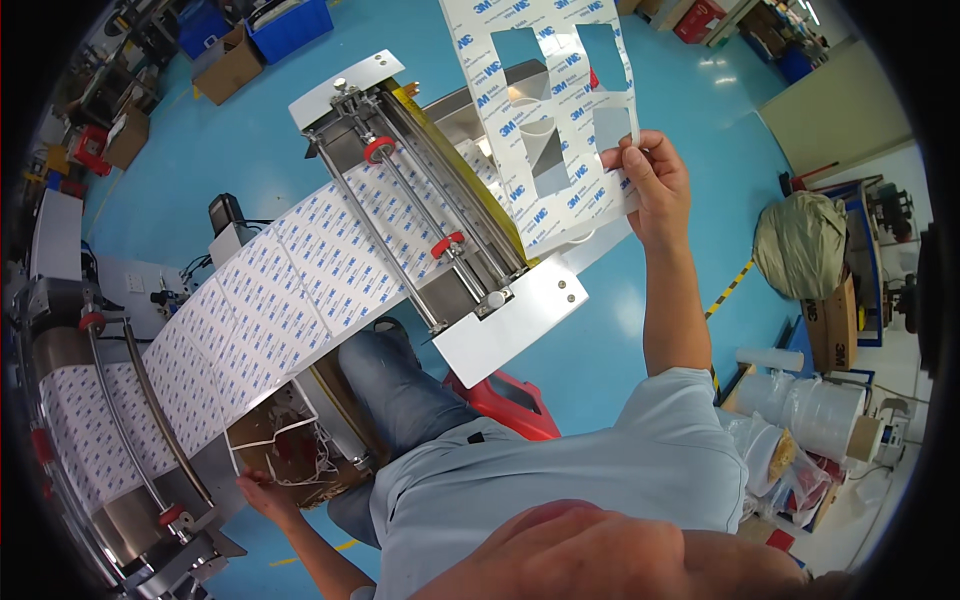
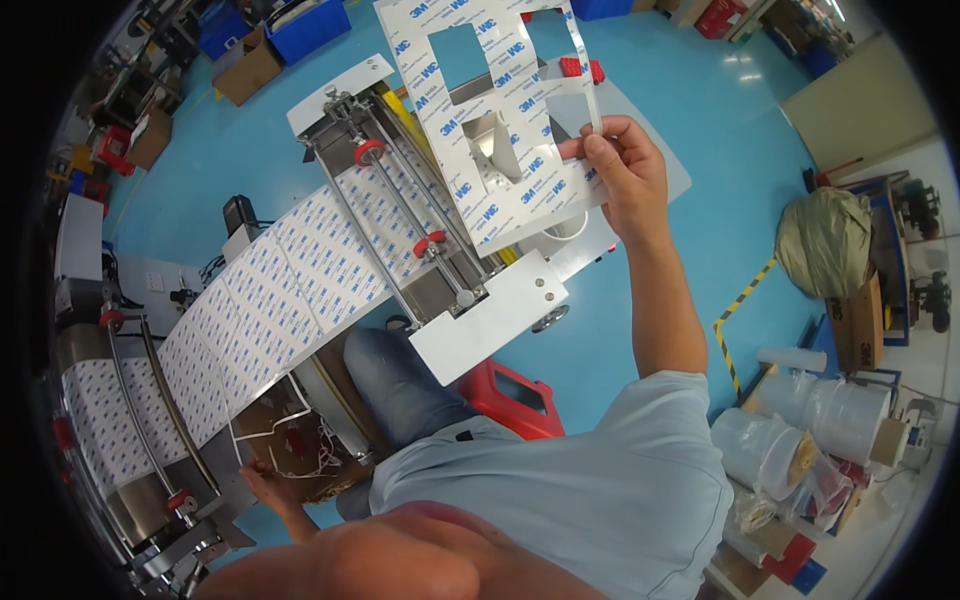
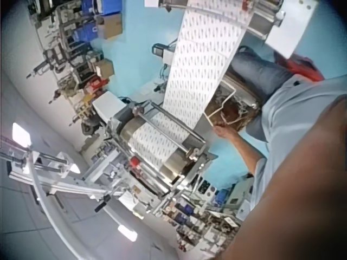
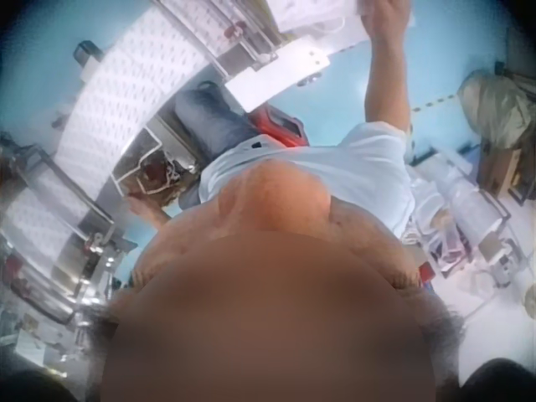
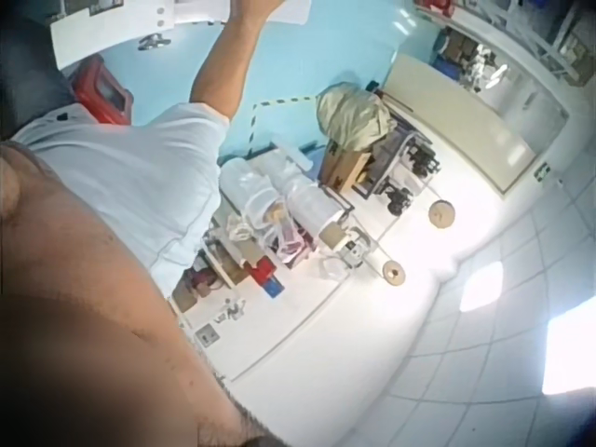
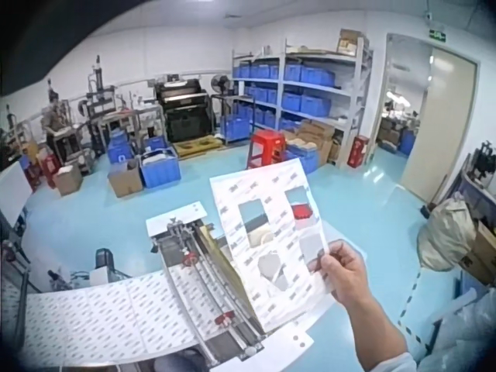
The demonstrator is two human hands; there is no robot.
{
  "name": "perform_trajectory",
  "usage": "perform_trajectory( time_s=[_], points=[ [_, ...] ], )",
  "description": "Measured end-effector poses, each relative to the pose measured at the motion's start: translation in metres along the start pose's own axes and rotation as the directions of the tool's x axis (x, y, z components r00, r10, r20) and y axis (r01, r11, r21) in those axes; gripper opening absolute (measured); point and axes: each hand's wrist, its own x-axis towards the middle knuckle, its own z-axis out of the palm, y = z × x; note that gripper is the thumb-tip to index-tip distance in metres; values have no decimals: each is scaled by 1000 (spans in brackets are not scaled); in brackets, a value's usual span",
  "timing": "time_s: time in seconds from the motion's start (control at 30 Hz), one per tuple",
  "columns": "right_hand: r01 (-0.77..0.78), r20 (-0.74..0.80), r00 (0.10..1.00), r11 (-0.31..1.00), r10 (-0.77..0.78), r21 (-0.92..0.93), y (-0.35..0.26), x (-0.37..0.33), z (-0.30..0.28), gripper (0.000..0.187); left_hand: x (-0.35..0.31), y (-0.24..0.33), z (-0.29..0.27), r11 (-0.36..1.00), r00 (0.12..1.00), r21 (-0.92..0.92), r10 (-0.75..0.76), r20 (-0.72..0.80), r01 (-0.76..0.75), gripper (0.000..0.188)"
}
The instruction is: Operating a die-cutting machine to process and weed 3M adhesive labels.
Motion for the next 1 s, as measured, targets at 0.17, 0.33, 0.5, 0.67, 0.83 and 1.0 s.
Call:
perform_trajectory(
  time_s=[0.17, 0.33, 0.5, 0.67, 0.83, 1.0],
  points=[
    [8, 51, 999, 997, -12, 74, -11, -16, 29, 11, -25, 8, 2, 818, 959, 519, 281, 16, -248, 30],
    [-92, 197, 979, 979, 55, 183, -15, -38, 82, 11, -72, 71, 63, 741, 859, 462, 501, 100, -486, 20],
    [-263, 410, 895, 950, 176, 167, 6, -86, 163, 12, -78, 118, 180, 956, 861, -261, 243, 446, -134, 34],
    [-429, 523, 780, 902, 343, 48, 26, -131, 216, 11, -79, 154, 221, 635, 680, -597, 150, 718, 491, 72],
    [-458, 596, 699, 887, 396, -52, 40, -142, 238, 12, -76, 138, 198, 526, 714, -648, 105, 692, 551, 68],
    [-478, 615, 669, 875, 416, -72, 43, -141, 253, 13, -72, 138, 192, 479, 789, -687, -21, 614, 547, 68]
  ],
)
